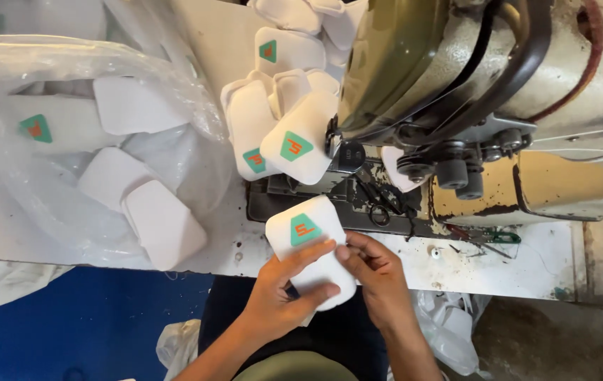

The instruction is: The person operates a sewing machine to stitch white fabric pieces with green labels. They repeatedly pick up pieces from a plastic bag, guide them under the needle, and place the finished items on a pile to the right.

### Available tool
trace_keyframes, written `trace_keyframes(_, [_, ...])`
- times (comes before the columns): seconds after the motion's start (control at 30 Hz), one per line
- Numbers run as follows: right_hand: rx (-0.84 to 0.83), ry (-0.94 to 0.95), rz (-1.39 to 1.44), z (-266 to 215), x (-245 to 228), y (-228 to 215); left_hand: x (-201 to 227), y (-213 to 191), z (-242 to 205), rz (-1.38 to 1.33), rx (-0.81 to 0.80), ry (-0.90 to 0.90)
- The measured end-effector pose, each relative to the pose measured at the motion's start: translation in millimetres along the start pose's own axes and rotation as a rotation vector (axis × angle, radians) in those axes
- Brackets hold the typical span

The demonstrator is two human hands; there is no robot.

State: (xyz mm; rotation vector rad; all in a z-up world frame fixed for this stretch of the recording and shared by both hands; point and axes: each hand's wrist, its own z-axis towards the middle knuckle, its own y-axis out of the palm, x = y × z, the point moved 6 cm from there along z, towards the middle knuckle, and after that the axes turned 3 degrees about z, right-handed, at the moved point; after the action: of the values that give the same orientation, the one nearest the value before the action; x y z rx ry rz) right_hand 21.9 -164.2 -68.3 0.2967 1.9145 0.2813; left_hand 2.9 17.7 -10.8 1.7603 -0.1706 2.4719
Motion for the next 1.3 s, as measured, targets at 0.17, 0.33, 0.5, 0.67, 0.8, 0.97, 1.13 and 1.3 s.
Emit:
trace_keyframes(0.17, [0.09,-0.016,-0.358,27,-44,11,-3,11,31,0.11,0.06,-0.142])
trace_keyframes(0.33, [0.093,-0.191,-0.343,71,-64,36,-8,-3,77,0.115,0.175,-0.356])
trace_keyframes(0.5, [0.071,-0.376,-0.429,68,-91,18,-20,-33,106,0.052,0.1,-0.372])
trace_keyframes(0.67, [0.898,-1.569,-1.332,-10,-186,-83,-31,-41,117,-0.088,-0.101,-0.383])
trace_keyframes(0.8, [0.857,-1.522,-1.388,-5,-161,-207,-32,-41,126,-0.147,-0.157,-0.361])
trace_keyframes(0.97, [0.937,-1.383,-1.355,-2,-137,-204,-35,-40,117,-0.158,-0.142,-0.392])
trace_keyframes(1.13, [0.822,-1.391,-0.931,14,-122,-180,-36,-47,126,-0.198,-0.179,-0.363])
trace_keyframes(1.3, [0.196,-0.387,-0.591,85,-42,0,-48,-57,142,-0.319,-0.241,-0.442])
